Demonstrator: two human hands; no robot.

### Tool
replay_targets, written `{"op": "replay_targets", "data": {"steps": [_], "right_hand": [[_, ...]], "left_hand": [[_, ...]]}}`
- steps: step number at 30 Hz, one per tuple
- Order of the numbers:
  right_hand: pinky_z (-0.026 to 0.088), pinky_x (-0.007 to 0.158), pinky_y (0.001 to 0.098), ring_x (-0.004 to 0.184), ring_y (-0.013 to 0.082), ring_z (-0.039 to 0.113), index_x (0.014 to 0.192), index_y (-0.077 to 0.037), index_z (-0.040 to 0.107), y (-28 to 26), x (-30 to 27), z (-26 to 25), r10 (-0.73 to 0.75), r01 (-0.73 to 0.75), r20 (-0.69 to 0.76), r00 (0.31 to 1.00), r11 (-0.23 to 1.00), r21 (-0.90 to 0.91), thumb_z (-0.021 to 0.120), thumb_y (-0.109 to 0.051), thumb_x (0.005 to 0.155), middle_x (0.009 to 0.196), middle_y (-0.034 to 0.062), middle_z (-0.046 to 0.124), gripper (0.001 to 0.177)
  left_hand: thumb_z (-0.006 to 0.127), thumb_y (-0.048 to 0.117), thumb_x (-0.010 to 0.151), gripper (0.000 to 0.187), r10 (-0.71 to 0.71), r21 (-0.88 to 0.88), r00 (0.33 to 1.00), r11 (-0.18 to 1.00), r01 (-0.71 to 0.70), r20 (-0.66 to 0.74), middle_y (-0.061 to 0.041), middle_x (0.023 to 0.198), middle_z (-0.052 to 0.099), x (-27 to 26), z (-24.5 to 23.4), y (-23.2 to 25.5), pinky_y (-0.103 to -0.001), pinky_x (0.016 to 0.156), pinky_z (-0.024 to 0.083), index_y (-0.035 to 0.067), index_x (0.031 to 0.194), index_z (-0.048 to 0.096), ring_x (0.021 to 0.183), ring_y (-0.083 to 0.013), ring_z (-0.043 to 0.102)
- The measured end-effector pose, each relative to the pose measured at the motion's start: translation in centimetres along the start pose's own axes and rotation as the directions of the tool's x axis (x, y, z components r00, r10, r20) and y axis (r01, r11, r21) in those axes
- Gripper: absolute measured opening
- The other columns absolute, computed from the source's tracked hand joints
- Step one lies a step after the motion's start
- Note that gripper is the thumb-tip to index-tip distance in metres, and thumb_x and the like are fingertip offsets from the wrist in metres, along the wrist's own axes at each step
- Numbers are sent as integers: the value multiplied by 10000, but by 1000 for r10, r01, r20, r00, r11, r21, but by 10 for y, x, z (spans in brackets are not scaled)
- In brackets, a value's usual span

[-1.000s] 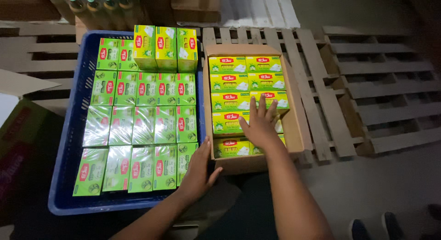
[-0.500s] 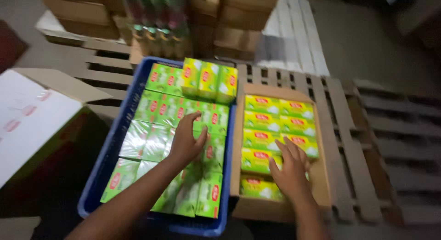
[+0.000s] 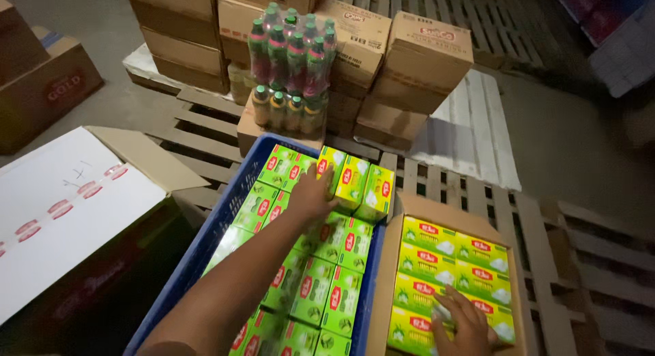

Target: The person transfers small green and yellow boxes from a blue crate into a larger cardboard box. They arrange the boxes in rows, close the cardboard box, and then open it again to continue packing more boxes from the crate.

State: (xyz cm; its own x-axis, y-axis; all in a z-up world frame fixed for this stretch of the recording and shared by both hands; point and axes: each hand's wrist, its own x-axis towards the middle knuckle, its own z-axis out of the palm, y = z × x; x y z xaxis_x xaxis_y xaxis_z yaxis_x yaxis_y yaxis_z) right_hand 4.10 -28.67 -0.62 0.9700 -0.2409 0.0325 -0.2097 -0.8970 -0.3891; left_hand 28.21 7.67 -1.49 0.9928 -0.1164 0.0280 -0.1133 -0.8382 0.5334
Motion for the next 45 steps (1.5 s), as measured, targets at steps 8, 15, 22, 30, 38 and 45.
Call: {"op": "replay_targets", "data": {"steps": [8, 15, 22, 30, 38, 45], "right_hand": [[376, 1169, 469, 1409, 119, 534, 1268, -526, 716, -3, 12, 8, 49, -38, 46, 998, 977, -212, 698, -464, 783, 1518, -264, 562, 490], [342, 1137, 463, 1340, 139, 590, 1217, -452, 773, -2, 7, 17, -75, 69, -79, 994, 995, -70, 708, -413, 769, 1454, -181, 651, 454], [281, 1176, 502, 1374, 139, 556, 1209, -374, 782, -27, 6, -2, -5, 3, -26, 1000, 998, -63, 651, -404, 854, 1479, -171, 625, 380], [266, 1124, 633, 1374, 253, 520, 1217, -301, 762, -73, -11, -36, -272, 275, -38, 962, 956, 106, 629, -341, 909, 1468, -94, 617, 338], [292, 1165, 566, 1477, 364, 398, 1438, -185, 527, -109, -59, -67, -656, 645, -23, 755, 735, 209, 819, -312, 825, 1569, 58, 501, 691], [270, 1172, 557, 1456, 393, 388, 1514, -194, 478, -111, -91, -103, -707, 626, 175, 685, 695, 354, 719, -79, 669, 1568, 21, 510, 886]], "left_hand": [[848, 422, 830, 747, -68, -158, 997, 986, 62, -30, -264, 1632, 254, -15, -11, 10, -583, 974, 516, 178, 1441, 494, 1339, -477, 465], [855, 332, 830, 571, -44, -311, 990, 951, -1, -138, -216, 1545, 380, -19, 0, -10, -559, 794, 543, 121, 1270, 559, 1189, -432, 591], [918, 245, 756, 730, -166, -481, 957, 876, 33, -237, -106, 1351, 626, -67, -30, -1, -454, 990, 494, 118, 1363, 531, 1263, -287, 592], [904, 225, 715, 691, -42, -632, 981, 770, -88, -187, -33, 1468, 610, -177, -80, 36, -364, 994, 481, 229, 1335, 600, 1314, -207, 582], [859, 165, 692, 760, 229, -652, 973, 743, -151, 36, 9, 1457, 632, -264, -83, 77, -344, 960, 466, 216, 1396, 576, 1324, -162, 604], [846, 220, 749, 770, 504, -676, 863, 646, -354, 30, -80, 1417, 576, -294, -56, 109, -355, 1100, 438, 124, 1442, 524, 1318, -224, 571]]}}
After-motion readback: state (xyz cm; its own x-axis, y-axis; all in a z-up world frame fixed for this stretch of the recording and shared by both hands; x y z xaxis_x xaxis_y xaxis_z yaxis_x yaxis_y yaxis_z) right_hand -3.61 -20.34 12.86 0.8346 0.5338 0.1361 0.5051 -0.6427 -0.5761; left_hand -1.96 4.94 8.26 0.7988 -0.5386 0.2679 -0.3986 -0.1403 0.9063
